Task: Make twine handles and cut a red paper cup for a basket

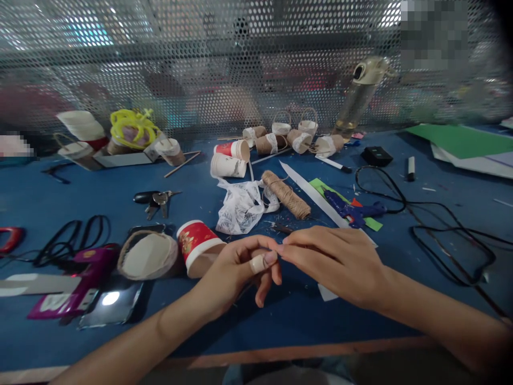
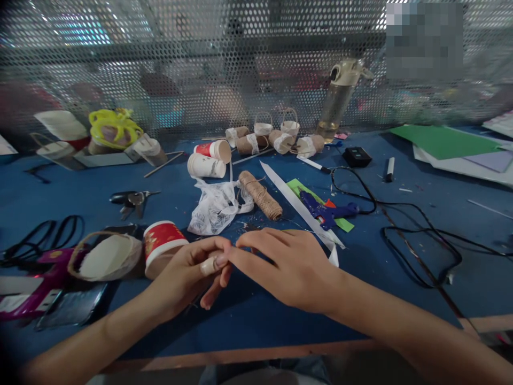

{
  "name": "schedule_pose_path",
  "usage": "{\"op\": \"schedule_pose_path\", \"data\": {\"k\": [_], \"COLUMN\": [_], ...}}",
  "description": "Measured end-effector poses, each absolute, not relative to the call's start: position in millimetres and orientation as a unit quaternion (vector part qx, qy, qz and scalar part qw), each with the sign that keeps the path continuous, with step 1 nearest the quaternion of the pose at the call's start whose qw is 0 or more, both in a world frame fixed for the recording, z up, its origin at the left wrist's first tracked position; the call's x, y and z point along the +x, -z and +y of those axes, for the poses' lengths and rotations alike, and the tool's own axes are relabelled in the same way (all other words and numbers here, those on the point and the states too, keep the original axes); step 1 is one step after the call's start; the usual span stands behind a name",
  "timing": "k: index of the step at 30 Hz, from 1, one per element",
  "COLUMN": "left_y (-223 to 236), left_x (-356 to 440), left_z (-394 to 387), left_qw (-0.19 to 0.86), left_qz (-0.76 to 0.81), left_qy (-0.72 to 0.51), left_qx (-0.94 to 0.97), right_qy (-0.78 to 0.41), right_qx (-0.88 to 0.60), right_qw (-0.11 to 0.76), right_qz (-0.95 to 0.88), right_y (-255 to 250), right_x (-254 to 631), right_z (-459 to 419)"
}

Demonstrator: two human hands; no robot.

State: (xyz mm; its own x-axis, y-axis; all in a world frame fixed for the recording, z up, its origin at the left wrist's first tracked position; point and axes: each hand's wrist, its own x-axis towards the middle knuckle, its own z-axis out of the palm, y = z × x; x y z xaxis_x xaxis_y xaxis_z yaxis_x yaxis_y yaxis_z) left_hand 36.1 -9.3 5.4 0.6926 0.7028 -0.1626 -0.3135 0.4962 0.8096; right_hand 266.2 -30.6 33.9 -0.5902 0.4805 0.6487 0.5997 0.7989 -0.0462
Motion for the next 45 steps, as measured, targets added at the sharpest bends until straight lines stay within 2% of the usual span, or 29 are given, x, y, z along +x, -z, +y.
{"op": "schedule_pose_path", "data": {"k": [10, 17, 20, 23, 26, 29, 32, 36, 45], "left_y": [-5, -6, -8, -11, -13, -15, -18, -20, -18], "left_x": [39, 39, 40, 41, 39, 35, 33, 34, 35], "left_z": [-8, -14, -16, -19, -24, -29, -31, -30, -28], "left_qw": [0.838, 0.798, 0.776, 0.755, 0.725, 0.589, 0.419, 0.360, 0.369], "left_qz": [0.253, 0.253, 0.260, 0.268, 0.285, 0.327, 0.350, 0.354, 0.367], "left_qy": [-0.292, -0.335, -0.353, -0.365, -0.380, -0.407, -0.409, -0.396, -0.374], "left_qx": [0.386, 0.432, 0.454, 0.474, 0.498, 0.617, 0.731, 0.768, 0.767], "right_qy": [0.104, 0.135, 0.103, -0.028, -0.262, -0.539, -0.659, -0.647, -0.486], "right_qx": [-0.246, -0.292, -0.333, -0.385, -0.433, -0.434, -0.416, -0.409, -0.437], "right_qw": [0.334, 0.355, 0.371, 0.397, 0.413, 0.382, 0.354, 0.368, 0.414], "right_qz": [-0.904, -0.878, -0.861, -0.833, -0.757, -0.613, -0.517, -0.528, -0.634], "right_y": [-40, -28, -22, -22, -27, -31, -31, -29, -25], "right_x": [266, 261, 254, 247, 242, 241, 241, 242, 241], "right_z": [-34, -36, -37, -40, -45, -49, -50, -49, -49]}}
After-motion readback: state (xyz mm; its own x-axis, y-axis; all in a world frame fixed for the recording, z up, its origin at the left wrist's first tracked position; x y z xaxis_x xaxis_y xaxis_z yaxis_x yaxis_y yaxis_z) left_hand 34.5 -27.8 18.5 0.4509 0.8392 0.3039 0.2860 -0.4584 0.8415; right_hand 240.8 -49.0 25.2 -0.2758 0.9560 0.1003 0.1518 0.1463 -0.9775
